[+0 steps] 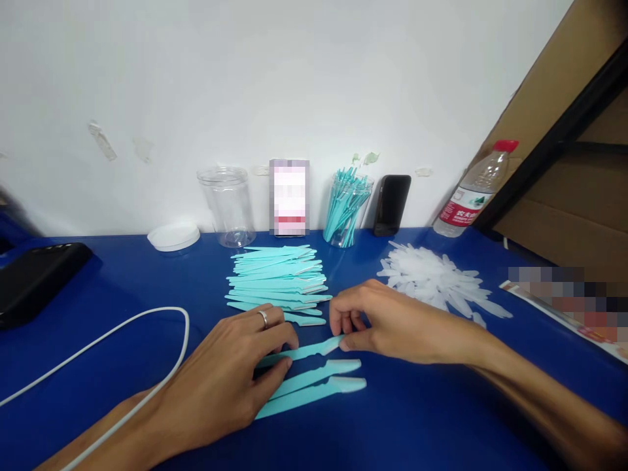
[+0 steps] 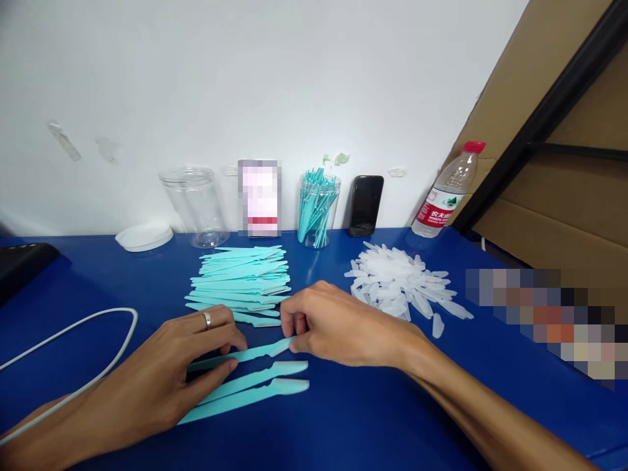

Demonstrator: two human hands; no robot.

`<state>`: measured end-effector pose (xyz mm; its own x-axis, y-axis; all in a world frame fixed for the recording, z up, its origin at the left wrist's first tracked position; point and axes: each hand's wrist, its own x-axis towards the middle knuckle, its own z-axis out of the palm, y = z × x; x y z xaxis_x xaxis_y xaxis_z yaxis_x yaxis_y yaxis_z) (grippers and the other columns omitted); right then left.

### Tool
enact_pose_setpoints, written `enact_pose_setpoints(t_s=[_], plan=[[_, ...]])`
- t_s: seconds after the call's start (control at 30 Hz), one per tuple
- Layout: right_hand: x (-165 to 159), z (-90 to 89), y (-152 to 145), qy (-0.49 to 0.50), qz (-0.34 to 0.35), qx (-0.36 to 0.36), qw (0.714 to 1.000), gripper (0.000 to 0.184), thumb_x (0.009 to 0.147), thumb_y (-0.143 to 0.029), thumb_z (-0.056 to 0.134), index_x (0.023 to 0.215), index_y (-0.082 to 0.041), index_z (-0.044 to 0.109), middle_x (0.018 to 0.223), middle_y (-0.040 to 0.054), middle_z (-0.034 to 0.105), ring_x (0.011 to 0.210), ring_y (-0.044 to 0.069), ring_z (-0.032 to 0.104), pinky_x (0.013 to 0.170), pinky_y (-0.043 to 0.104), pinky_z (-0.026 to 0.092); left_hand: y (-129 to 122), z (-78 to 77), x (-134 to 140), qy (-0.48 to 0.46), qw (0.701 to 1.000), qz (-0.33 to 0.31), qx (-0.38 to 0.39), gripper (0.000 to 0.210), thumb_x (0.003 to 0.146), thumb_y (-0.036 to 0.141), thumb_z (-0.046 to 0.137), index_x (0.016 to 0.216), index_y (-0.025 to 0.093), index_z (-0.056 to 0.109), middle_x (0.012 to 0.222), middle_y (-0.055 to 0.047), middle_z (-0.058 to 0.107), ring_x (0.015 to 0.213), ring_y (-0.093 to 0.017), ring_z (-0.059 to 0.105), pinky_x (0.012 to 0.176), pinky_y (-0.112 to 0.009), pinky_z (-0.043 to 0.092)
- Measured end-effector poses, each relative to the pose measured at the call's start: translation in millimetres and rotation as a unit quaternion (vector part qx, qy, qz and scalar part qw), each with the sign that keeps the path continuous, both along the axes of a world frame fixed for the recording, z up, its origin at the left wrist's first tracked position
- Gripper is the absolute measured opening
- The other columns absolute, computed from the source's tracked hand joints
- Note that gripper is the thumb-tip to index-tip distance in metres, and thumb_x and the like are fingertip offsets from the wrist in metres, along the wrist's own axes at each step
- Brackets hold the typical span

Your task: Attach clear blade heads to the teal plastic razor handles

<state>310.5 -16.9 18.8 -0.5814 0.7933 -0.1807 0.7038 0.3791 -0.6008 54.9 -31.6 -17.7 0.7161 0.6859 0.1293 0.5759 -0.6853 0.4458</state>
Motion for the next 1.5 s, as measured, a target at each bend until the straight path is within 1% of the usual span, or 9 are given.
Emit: enact_pose_setpoints(t_s=[0.27,0.47,0.67,0.83,0.97,1.1,1.2,1.27,1.5], plan=[[2.8,-1.7,-1.6,-0.015,0.018,0.019,1.0,0.002,0.082,-0.021,0.071,0.081,-0.021,0.071,0.08,0.0006,0.071,0.074,0.016,0.058,0.057,0.025,0.038,2.1,-0.1,-1.1,0.004,1.0,-0.002,0.002,0.009,0.097,0.022,0.053,0.101,0.025,0.061,0.094,0.0,0.06,0.084,-0.018,0.058,0.068,-0.029,0.039],[1.3,-0.8,-1.0,0.006,0.035,0.029,0.999,0.013,0.087,-0.014,0.061,0.078,-0.019,0.069,0.079,0.0003,0.072,0.069,0.014,0.06,0.06,0.024,0.041,5.5,-2.8,-1.4,-0.021,1.0,-0.005,0.003,0.019,0.102,0.019,0.042,0.1,0.024,0.06,0.091,0.0,0.061,0.081,-0.016,0.058,0.07,-0.028,0.04],[3.7,-3.9,1.2,0.011,0.004,0.009,1.0,0.009,0.085,-0.015,0.063,0.079,-0.019,0.068,0.065,-0.0023,0.063,0.057,0.012,0.053,0.048,0.022,0.034,4.4,-1.1,-0.2,-0.007,1.0,-0.004,0.014,0.023,0.103,0.018,0.038,0.093,0.022,0.059,0.091,-0.002,0.058,0.083,-0.018,0.056,0.07,-0.03,0.04],[3.8,-1.4,1.0,0.003,0.004,0.02,1.0,0.008,0.086,-0.027,0.068,0.082,-0.02,0.07,0.066,-0.002,0.064,0.057,0.012,0.053,0.047,0.022,0.033,2.4,-2.2,1.2,-0.01,1.0,-0.003,-0.011,0.016,0.102,0.021,0.044,0.099,0.026,0.06,0.094,0.0,0.059,0.085,-0.017,0.059,0.071,-0.03,0.041],[3.7,-0.6,-0.4,0.0,0.029,0.019,0.999,0.014,0.085,-0.02,0.065,0.072,-0.019,0.067,0.068,-0.0014,0.067,0.057,0.011,0.055,0.05,0.022,0.036,-0.1,-1.4,2.0,-0.007,1.0,-0.012,-0.018,0.018,0.101,0.019,0.044,0.099,0.026,0.06,0.094,0.0,0.06,0.083,-0.016,0.059,0.069,-0.028,0.043],[4.3,3.2,-2.9,-0.001,0.036,0.004,0.999,0.014,0.086,-0.023,0.065,0.074,-0.019,0.069,0.07,-0.0004,0.068,0.058,0.012,0.055,0.05,0.023,0.036,-3.1,7.0,2.3,-0.002,0.999,-0.037,-0.013,0.017,0.096,0.024,0.057,0.112,0.03,0.059,0.108,-0.001,0.061,0.095,-0.019,0.061,0.082,-0.029,0.049],[4.1,6.9,-5.9,-0.018,0.032,0.004,0.999,0.013,0.084,-0.034,0.071,0.084,-0.021,0.071,0.074,0.0006,0.068,0.068,0.016,0.058,0.051,0.024,0.035,-6.7,11.9,2.7,0.023,0.996,-0.081,-0.028,0.017,0.09,0.019,0.063,0.104,0.029,0.06,0.113,0.0,0.059,0.102,-0.019,0.059,0.089,-0.029,0.049],[3.8,8.2,-8.2,-0.036,0.036,0.01,0.999,0.021,0.079,-0.038,0.077,0.091,-0.023,0.07,0.08,0.0005,0.067,0.078,0.019,0.058,0.053,0.025,0.036,-9.3,12.0,3.0,0.035,0.995,-0.091,-0.036,0.014,0.09,0.014,0.06,0.095,0.027,0.06,0.109,0.001,0.059,0.1,-0.017,0.058,0.089,-0.029,0.048],[1.1,10.7,-15.8,-0.083,0.048,-0.009,0.995,0.023,0.075,-0.033,0.078,0.091,-0.026,0.063,0.083,-0.0014,0.066,0.078,0.019,0.058,0.052,0.025,0.035,-10.9,12.2,5.4,0.033,0.994,-0.099,-0.034,0.017,0.091,0.01,0.055,0.088,0.025,0.06,0.1,0.002,0.058,0.09,-0.015,0.058,0.078,-0.028,0.047]])
